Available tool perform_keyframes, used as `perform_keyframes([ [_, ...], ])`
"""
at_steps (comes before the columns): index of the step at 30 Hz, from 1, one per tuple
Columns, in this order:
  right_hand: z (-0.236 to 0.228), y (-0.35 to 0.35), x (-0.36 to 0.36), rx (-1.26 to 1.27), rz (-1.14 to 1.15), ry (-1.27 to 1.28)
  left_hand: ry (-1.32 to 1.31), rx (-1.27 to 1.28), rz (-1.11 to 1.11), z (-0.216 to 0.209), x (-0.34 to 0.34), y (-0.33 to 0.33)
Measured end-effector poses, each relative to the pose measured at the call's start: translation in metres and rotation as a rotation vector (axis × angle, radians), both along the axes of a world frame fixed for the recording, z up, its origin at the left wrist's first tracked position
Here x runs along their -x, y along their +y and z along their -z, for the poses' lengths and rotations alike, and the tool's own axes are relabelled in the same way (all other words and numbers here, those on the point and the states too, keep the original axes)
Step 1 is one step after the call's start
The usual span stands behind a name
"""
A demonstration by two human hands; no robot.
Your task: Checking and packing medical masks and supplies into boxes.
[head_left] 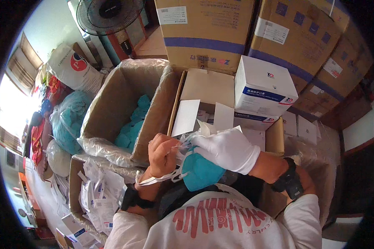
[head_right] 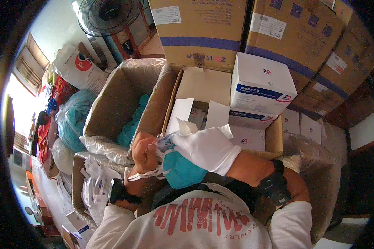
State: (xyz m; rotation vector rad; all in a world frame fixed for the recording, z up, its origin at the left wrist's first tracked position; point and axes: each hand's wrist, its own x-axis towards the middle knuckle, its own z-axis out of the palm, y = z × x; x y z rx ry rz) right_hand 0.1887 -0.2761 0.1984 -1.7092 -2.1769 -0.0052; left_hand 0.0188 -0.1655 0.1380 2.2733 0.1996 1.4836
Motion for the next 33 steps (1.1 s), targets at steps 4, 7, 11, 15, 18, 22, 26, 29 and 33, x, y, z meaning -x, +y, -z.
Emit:
perform_keyframes([
  [4,0.008,0.001,-0.001,0.044,0.022,0.186,-0.03,-0.084,0.028,0.005,0.002,0.005],
  [7,0.008,0.001,-0.001,0.03,0.026,0.285,-0.012,-0.185,0.093,0.002,0.004,0.008],
  [11,0.014,0.006,-0.001,-0.159,0.053,0.155,0.039,-0.201,0.103,0.0,0.004,0.005],
  [15,0.015,0.007,0.004,-0.27,0.055,0.043,0.047,-0.225,0.144,0.002,0.003,0.006],
  [18,0.01,0.002,0.008,-0.007,0.053,0.007,0.106,-0.196,0.1,0.001,0.005,0.004],
  [22,0.024,0.002,0.01,0.01,0.067,0.01,0.08,-0.171,0.07,0.008,0.004,0.005],
  [26,0.036,0.002,0.008,0.014,0.08,0.048,0.116,-0.152,0.064,0.012,0.003,0.005],
  [29,0.031,-0.003,0.015,-0.035,0.097,0.005,0.07,-0.031,-0.023,0.02,0.003,0.004],
  [33,0.039,-0.004,0.011,-0.053,0.108,0.024,0.045,0.321,-0.152,0.025,-0.003,-0.01],
])
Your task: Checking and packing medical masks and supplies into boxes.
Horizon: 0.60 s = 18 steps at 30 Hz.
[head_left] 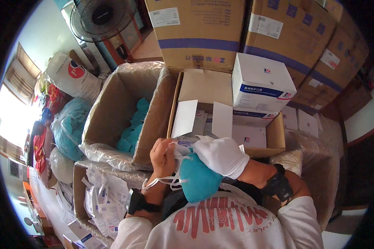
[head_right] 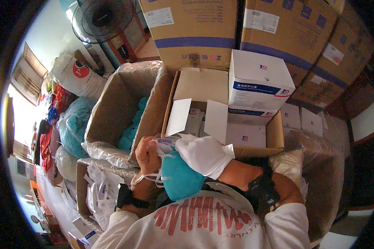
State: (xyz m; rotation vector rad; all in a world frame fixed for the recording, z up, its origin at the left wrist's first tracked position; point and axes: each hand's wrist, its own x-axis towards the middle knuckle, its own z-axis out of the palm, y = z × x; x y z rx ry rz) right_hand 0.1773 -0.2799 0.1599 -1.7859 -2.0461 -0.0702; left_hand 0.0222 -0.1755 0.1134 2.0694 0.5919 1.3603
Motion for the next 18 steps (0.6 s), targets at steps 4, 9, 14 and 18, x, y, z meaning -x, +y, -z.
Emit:
perform_keyframes([
  [4,0.004,-0.004,-0.006,-0.099,0.015,0.164,-0.057,0.263,0.012,0.01,-0.007,-0.005],
  [9,0.0,-0.001,-0.001,-0.267,0.036,0.432,-0.103,0.378,0.095,0.022,-0.011,-0.007],
  [14,0.013,0.001,-0.004,-0.324,-0.014,0.72,0.003,0.233,0.071,0.016,-0.01,-0.001],
  [18,0.001,0.0,-0.014,-0.225,-0.021,0.298,0.122,0.089,0.1,-0.003,-0.004,0.007],
])
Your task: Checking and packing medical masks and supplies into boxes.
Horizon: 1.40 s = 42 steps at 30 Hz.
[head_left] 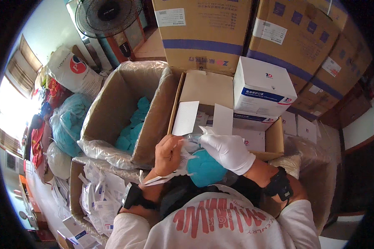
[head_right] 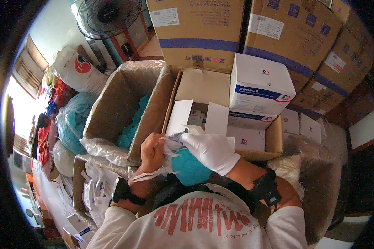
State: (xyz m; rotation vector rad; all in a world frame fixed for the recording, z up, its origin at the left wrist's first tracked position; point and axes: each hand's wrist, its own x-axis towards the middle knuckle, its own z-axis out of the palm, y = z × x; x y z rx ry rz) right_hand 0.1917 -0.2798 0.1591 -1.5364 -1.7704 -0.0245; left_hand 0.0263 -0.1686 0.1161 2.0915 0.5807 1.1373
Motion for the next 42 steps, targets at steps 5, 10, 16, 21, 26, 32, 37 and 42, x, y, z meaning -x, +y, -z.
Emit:
perform_keyframes([
  [5,0.0,0.002,-0.002,0.072,-0.004,-0.213,-0.025,-0.126,0.13,-0.005,0.004,0.006],
  [10,0.004,0.007,-0.005,0.03,-0.077,-0.263,0.039,0.107,0.056,-0.005,0.009,0.001],
  [16,-0.001,0.008,0.0,0.152,-0.036,-0.138,0.005,-0.019,0.12,-0.008,0.008,0.003],
  [21,0.004,0.009,-0.003,0.351,-0.033,-0.143,0.014,-0.176,0.196,-0.009,0.011,0.012],
  [26,-0.004,0.009,-0.003,0.303,-0.024,-0.087,0.048,-0.394,0.333,-0.021,0.013,0.017],
  [32,-0.003,0.012,-0.003,0.231,-0.15,-0.165,0.078,-0.436,0.293,-0.02,0.014,0.018],
  [37,0.0,0.011,0.006,0.273,-0.098,-0.166,0.031,-0.383,0.185,-0.009,0.012,0.017],
  [42,0.017,0.016,0.009,0.554,-0.138,-0.115,0.05,-0.377,0.229,-0.005,0.007,0.014],
])
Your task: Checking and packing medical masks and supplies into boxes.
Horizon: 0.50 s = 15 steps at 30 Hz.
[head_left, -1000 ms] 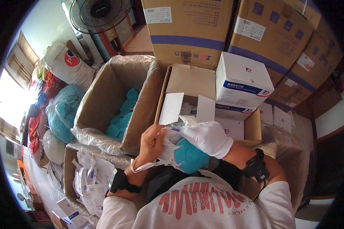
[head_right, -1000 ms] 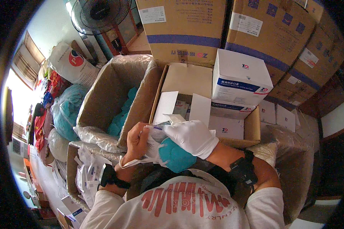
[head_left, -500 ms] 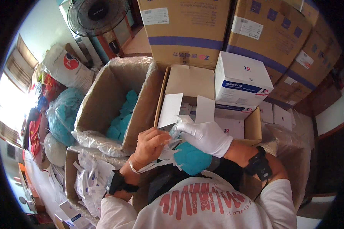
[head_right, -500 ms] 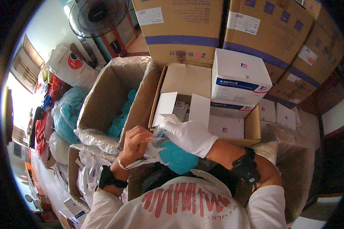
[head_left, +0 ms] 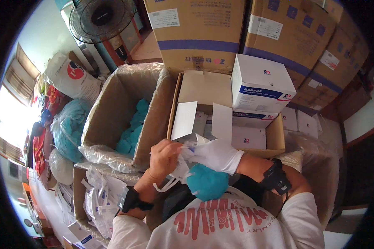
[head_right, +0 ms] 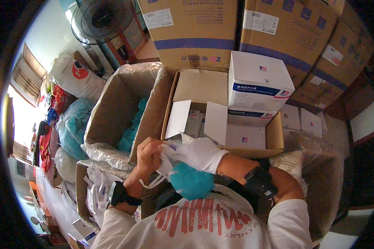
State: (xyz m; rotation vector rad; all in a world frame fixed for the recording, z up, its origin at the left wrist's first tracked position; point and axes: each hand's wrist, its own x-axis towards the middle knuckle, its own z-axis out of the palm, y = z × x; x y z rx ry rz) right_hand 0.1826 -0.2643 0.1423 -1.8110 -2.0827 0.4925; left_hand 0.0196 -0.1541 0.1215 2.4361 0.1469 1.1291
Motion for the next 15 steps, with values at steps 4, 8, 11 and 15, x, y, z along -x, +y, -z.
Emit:
perform_keyframes([
  [4,0.013,-0.003,0.0,-0.234,0.065,0.56,-0.079,0.185,-0.189,0.019,-0.001,0.005],
  [8,0.005,-0.007,-0.013,-0.157,0.426,1.034,-0.25,0.348,-0.337,0.034,-0.005,0.005],
  [11,-0.012,-0.009,-0.015,-0.14,0.548,1.286,-0.335,0.212,-0.334,0.029,-0.008,0.009],
  [15,-0.004,-0.02,-0.052,-0.287,0.592,1.947,-0.288,0.112,-0.297,0.009,-0.012,0.01],
])
